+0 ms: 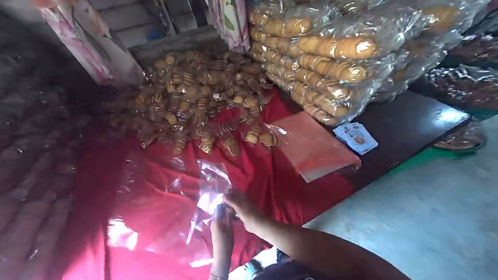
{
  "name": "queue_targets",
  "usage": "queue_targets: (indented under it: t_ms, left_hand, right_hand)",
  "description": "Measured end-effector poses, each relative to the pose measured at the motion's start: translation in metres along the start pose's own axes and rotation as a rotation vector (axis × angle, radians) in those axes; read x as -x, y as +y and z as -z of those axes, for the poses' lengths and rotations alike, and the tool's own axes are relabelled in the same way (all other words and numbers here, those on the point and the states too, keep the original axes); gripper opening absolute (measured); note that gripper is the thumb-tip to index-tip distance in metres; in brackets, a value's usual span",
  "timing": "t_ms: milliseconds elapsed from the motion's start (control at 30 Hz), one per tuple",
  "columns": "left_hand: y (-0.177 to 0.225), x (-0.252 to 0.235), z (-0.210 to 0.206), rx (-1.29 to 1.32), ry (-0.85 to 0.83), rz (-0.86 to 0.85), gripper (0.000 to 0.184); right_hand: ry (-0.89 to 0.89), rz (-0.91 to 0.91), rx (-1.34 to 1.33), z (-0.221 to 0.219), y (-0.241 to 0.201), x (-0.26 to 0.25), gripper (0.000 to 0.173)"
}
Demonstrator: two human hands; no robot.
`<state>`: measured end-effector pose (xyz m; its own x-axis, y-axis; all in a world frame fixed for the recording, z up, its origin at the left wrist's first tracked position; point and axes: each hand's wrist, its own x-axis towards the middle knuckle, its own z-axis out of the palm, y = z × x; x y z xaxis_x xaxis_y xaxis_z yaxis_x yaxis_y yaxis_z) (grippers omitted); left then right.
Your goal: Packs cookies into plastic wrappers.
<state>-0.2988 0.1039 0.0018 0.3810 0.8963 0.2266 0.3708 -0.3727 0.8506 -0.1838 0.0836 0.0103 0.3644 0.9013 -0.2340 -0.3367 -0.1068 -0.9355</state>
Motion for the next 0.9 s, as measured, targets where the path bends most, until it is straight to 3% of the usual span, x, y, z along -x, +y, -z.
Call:
queue_targets:
  t_ms: [67,133,200,233,267,333,400,467,500,633,733,833,900]
  left_hand:
    - [-0.019,-0.003,0.004,0.572,0.101,0.331,0.030]
    - [-0.023,-0.022,0.043,0.793,0.390,0.524,0.036]
    - [-0.029,-0.046,0.086,0.501,0.571,0.426,0.025]
    - [-0.034,-0.058,0.102,0.162,0.584,0.297,0.016]
    - [-0.038,-0.067,0.116,-0.226,0.548,0.169,0.020]
    - [-0.038,-0.090,0.133,-0.809,0.369,0.011,0.029]
    - [-0.026,-0.127,0.129,-0.962,0.232,0.081,0.044]
    - [-0.007,-0.167,0.100,-0.934,0.193,0.038,0.048]
    - [0.004,-0.188,0.077,-0.861,0.124,-0.017,0.047]
    - [0.011,-0.275,-0.035,-0.598,-0.357,-0.160,0.052]
    - [-0.002,-0.319,-0.118,-0.696,-0.609,-0.116,0.072]
    - [-0.034,-0.311,-0.166,-0.804,-0.566,-0.227,0.074]
    - [-0.041,-0.296,-0.162,-0.749,-0.463,-0.343,0.059]
  right_hand:
    - [-0.185,0.039,0.158,0.007,0.003,-0.015,0.028]
    - [-0.229,0.136,0.473,0.040,0.003,-0.045,0.030]
    - [-0.392,0.149,0.712,0.073,-0.010,-0.080,0.032]
    - [-0.512,0.154,0.814,0.084,-0.024,-0.098,0.034]
    - [-0.574,0.166,0.938,0.092,-0.042,-0.113,0.040]
    - [-0.407,0.135,1.199,0.106,-0.074,-0.141,0.059]
    - [-0.126,0.071,1.352,0.125,-0.083,-0.180,0.080]
    - [-0.060,0.005,1.458,0.135,-0.070,-0.204,0.093]
    - [-0.094,0.032,1.484,0.133,-0.060,-0.204,0.089]
    - [-0.242,0.405,1.345,0.114,-0.019,-0.152,0.037]
    - [-0.262,0.649,1.129,0.121,0.018,-0.106,0.029]
    - [-0.283,0.725,0.978,0.138,0.043,-0.064,0.031]
    - [-0.240,0.842,1.052,0.146,0.038,-0.043,0.016]
